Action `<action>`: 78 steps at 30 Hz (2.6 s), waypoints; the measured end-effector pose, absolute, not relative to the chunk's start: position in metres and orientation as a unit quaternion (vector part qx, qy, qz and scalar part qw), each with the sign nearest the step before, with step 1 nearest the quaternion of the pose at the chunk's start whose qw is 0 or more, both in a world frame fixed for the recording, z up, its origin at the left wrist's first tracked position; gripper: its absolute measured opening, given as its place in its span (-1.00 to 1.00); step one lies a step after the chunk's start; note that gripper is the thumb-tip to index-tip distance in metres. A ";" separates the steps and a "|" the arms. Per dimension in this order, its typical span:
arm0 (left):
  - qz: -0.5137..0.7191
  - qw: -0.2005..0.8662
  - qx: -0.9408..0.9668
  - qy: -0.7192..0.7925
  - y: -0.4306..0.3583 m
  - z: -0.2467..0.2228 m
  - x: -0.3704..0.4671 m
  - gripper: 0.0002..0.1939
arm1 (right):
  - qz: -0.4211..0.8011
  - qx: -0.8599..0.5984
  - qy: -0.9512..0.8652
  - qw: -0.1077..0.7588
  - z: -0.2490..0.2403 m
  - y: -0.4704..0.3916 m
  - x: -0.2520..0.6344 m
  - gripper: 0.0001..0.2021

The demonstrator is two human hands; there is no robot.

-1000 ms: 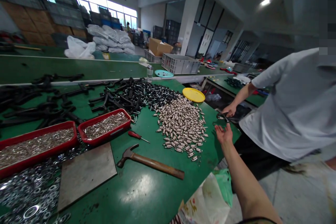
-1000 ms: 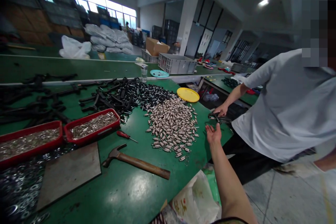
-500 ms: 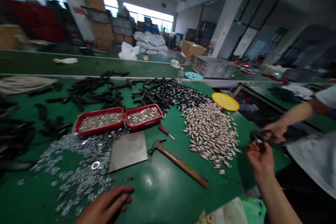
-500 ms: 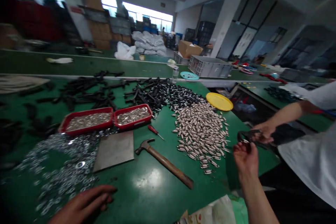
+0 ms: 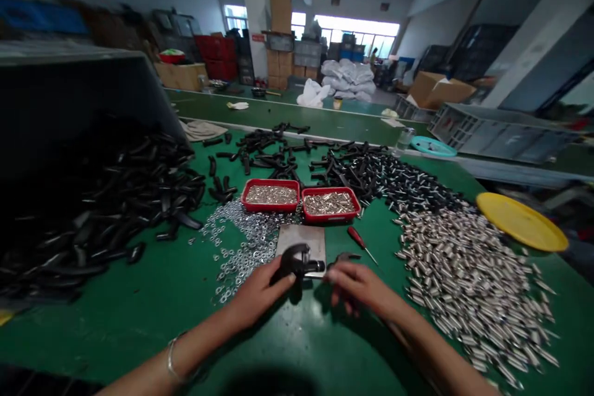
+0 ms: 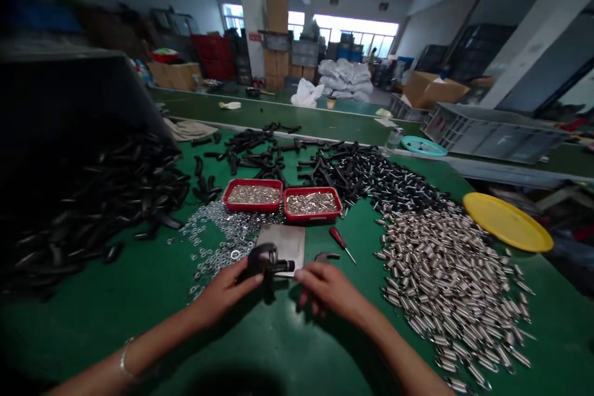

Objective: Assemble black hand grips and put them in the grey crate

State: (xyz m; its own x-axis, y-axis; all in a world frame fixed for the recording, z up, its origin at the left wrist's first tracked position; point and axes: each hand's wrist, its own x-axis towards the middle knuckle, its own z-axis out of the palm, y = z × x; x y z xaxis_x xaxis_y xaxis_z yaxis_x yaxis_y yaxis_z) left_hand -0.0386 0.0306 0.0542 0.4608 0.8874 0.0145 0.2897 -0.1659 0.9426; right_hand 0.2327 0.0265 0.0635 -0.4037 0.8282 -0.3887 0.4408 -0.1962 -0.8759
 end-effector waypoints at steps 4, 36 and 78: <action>0.379 0.674 0.448 0.449 0.037 0.045 -0.060 -0.63 | 0.075 -0.757 -0.645 0.069 0.044 0.099 0.277 -0.51; 0.201 0.230 0.711 0.634 0.075 0.015 -0.027 -0.15 | 0.588 -0.475 -0.329 0.566 0.024 0.038 0.239 -0.77; 0.382 0.599 0.506 0.489 0.063 0.044 -0.017 -0.65 | 0.342 -0.565 -0.698 0.278 0.066 0.013 0.207 -0.68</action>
